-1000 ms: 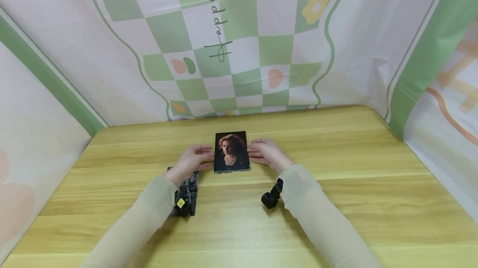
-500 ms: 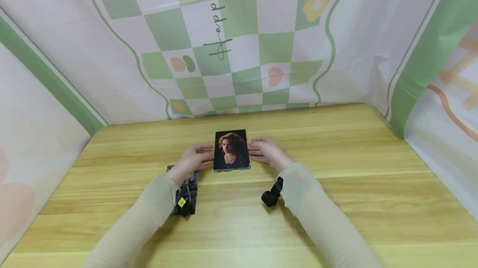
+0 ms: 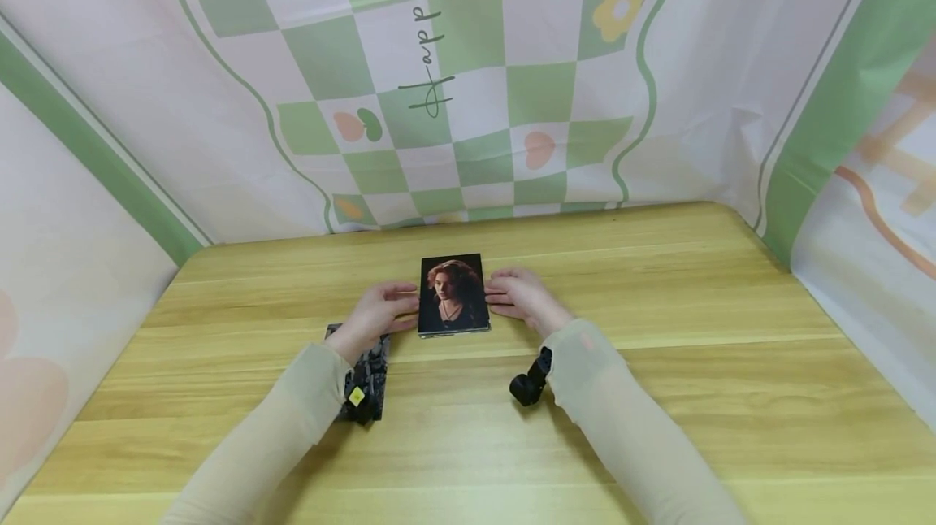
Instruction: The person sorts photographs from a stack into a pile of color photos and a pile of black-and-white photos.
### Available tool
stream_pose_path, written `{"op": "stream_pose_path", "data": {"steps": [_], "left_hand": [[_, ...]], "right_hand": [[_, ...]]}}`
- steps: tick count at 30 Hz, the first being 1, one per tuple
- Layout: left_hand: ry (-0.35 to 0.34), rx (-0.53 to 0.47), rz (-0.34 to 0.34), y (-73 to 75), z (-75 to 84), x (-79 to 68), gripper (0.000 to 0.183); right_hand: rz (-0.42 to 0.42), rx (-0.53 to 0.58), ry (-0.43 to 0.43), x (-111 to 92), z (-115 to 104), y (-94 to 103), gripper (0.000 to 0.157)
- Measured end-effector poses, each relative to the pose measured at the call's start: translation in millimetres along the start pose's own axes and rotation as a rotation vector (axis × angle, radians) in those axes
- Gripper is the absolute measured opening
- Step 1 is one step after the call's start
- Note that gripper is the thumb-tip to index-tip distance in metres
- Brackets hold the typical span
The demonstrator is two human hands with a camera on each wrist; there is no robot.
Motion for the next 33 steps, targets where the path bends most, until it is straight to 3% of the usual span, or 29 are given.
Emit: {"op": "stream_pose_path", "data": {"steps": [17, 33], "left_hand": [[0.02, -0.074, -0.004, 3.4, -2.3, 0.6, 0.037], [0.028, -0.081, -0.001, -1.0, -4.6, 1.3, 0.038]], "right_hand": [[0.039, 0.004, -0.011, 0.8, -0.6, -2.8, 0.051], [0.09, -0.032, -0.011, 4.0, 2.8, -3.8, 0.051]]}}
Point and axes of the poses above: each hand's wrist, its own x-axis towards the middle knuckle, its own y-axis out of the back of the hand, z = x × y, the point moved 3 cm from there along x, towards the middle knuckle, and after that the axes turned 14 degrees about z, right-handed, at the moved point
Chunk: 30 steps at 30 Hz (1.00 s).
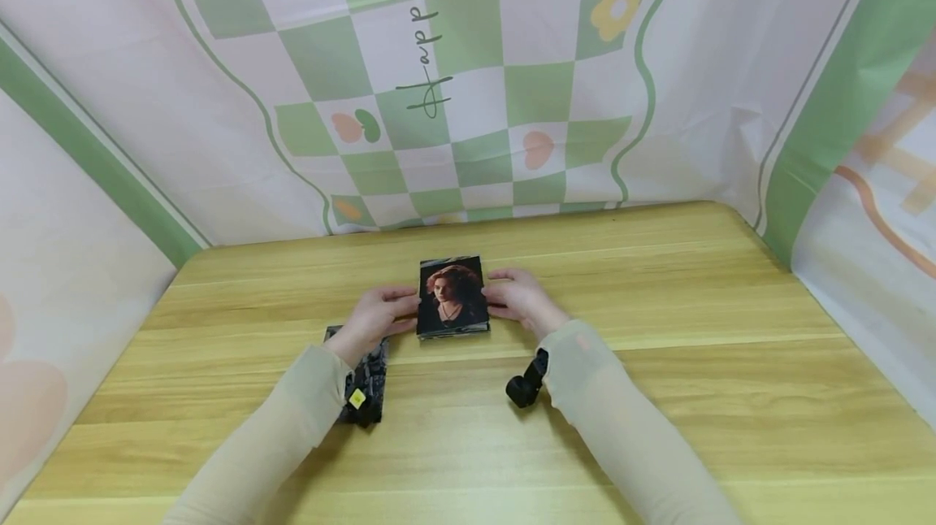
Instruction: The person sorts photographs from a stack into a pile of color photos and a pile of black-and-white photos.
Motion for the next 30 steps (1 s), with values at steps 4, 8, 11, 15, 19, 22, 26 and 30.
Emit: {"op": "stream_pose_path", "data": {"steps": [4, 8, 11, 15, 19, 22, 26, 30], "left_hand": [[0.016, -0.013, -0.003, -3.6, -0.4, 0.1, 0.039], [0.011, -0.003, 0.006, -4.7, 0.2, -0.8, 0.037], [0.0, 0.006, 0.008, -3.9, 0.5, -2.5, 0.036], [-0.004, 0.014, 0.006, -3.3, 0.9, -5.2, 0.036], [-0.003, 0.011, 0.002, -2.4, 0.8, -7.8, 0.036], [-0.001, 0.008, -0.001, -2.8, -0.2, -9.8, 0.036], [-0.011, 0.008, -0.013, -5.8, -1.4, -13.2, 0.036], [-0.02, 0.002, -0.031, -11.0, -3.8, -16.3, 0.036]], "right_hand": [[-0.004, -0.036, -0.014, -1, 1, -3.1, 0.054], [-0.036, -0.031, -0.014, -3, 1, -4.9, 0.055], [-0.046, -0.04, -0.007, -6, 0, -4.9, 0.055], [-0.047, -0.071, 0.001, -10, 0, -3.4, 0.056], [-0.052, -0.084, 0.015, -14, -2, -3.6, 0.058], [-0.063, -0.062, 0.02, -17, -1, -3.9, 0.058], [-0.074, -0.037, 0.02, -19, 2, -1.1, 0.056], [-0.072, -0.061, 0.022, -24, 3, 5.1, 0.055]]}}
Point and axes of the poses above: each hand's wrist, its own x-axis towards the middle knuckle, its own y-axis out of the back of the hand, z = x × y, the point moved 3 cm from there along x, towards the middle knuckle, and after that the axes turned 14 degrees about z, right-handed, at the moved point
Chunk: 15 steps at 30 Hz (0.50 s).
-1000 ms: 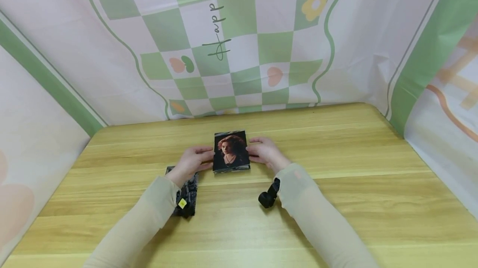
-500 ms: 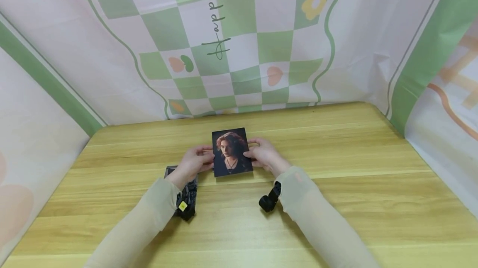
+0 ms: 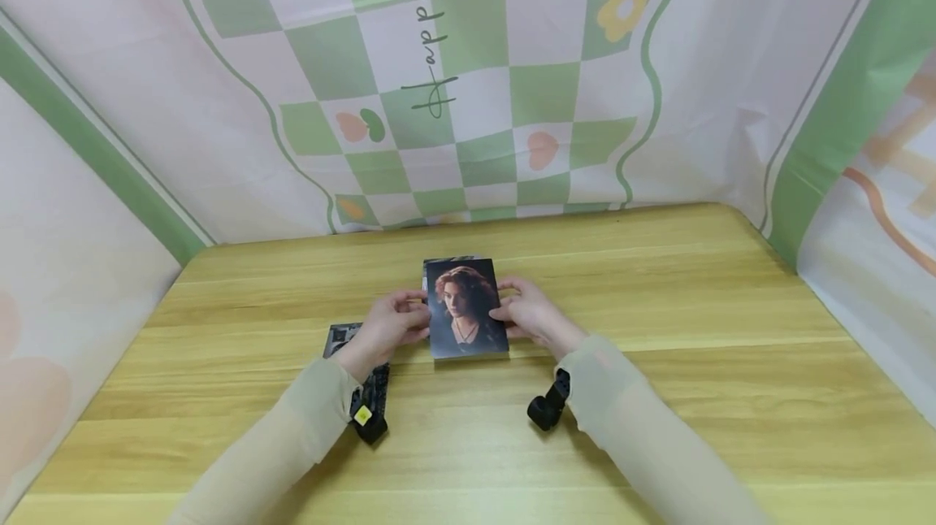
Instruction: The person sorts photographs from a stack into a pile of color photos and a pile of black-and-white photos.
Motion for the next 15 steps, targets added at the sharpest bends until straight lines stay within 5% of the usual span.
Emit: {"op": "stream_pose_path", "data": {"steps": [15], "left_hand": [[-0.048, -0.053, 0.005, -26.4, -1.3, -16.7, 0.034]], "right_hand": [[-0.002, -0.104, 0.083, -19, 2, 29.7, 0.055]]}}
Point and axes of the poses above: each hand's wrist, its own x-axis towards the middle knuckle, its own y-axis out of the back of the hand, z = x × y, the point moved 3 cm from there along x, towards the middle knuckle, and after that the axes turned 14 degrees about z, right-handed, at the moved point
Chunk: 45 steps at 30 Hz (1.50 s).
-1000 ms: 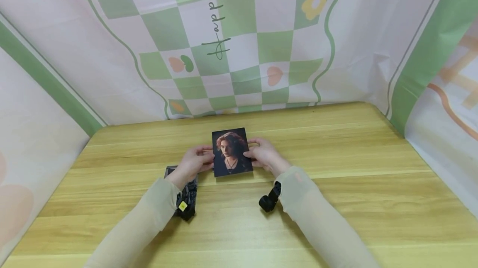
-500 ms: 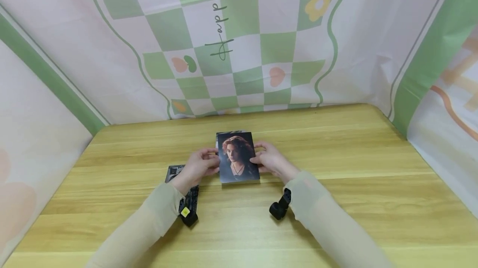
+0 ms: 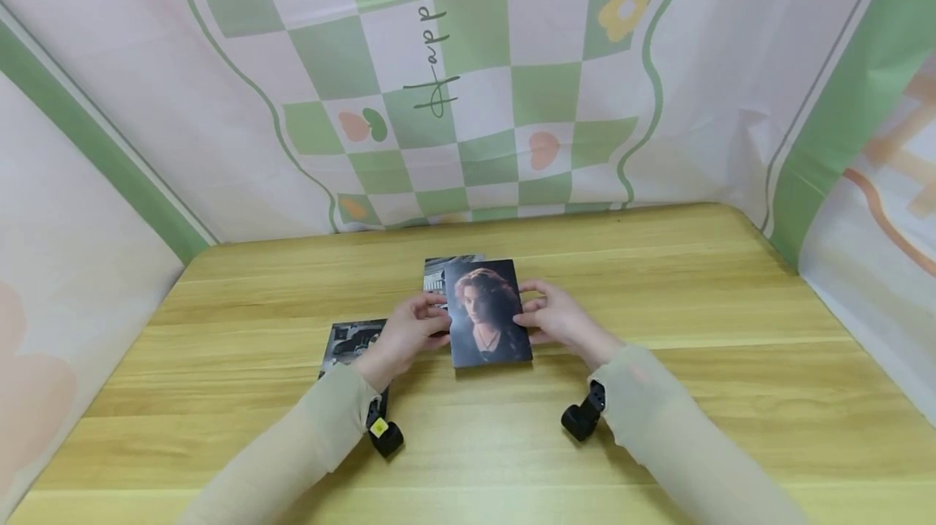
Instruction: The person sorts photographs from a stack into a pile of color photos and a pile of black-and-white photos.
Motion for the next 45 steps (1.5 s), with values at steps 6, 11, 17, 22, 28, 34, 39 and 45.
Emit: {"op": "stream_pose_path", "data": {"steps": [6, 11, 17, 22, 28, 34, 39, 45], "left_hand": [[0.005, -0.019, 0.001, -13.2, -3.5, -2.7, 0.033], [0.018, -0.016, -0.017, -21.6, -4.8, -5.7, 0.033], [0.003, -0.023, -0.038, -33.7, -4.7, -8.5, 0.032], [-0.009, -0.043, -0.039, -45.8, -5.2, -11.1, 0.035], [0.003, -0.053, -0.047, -60.5, -10.1, -13.5, 0.036], [0.037, -0.029, -0.064, -72.6, -9.8, -17.5, 0.036], [0.075, -0.02, -0.077, -79.3, -7.7, -19.8, 0.035], [0.105, -0.023, -0.093, -82.5, -8.1, -20.2, 0.035]], "right_hand": [[-0.015, -0.02, 0.017, -4, 3, 14.1, 0.057], [-0.032, -0.019, 0.015, -7, 8, 25.9, 0.057], [-0.042, 0.006, -0.013, -13, 12, 36.9, 0.058], [-0.026, -0.024, -0.013, -17, 14, 47.0, 0.06], [-0.024, -0.079, 0.011, -20, 21, 60.8, 0.06], [-0.029, -0.1, -0.005, -23, 29, 73.5, 0.058], [-0.031, -0.114, -0.016, -24, 33, 79.9, 0.059], [-0.04, -0.131, -0.037, -24, 38, 84.2, 0.058]]}}
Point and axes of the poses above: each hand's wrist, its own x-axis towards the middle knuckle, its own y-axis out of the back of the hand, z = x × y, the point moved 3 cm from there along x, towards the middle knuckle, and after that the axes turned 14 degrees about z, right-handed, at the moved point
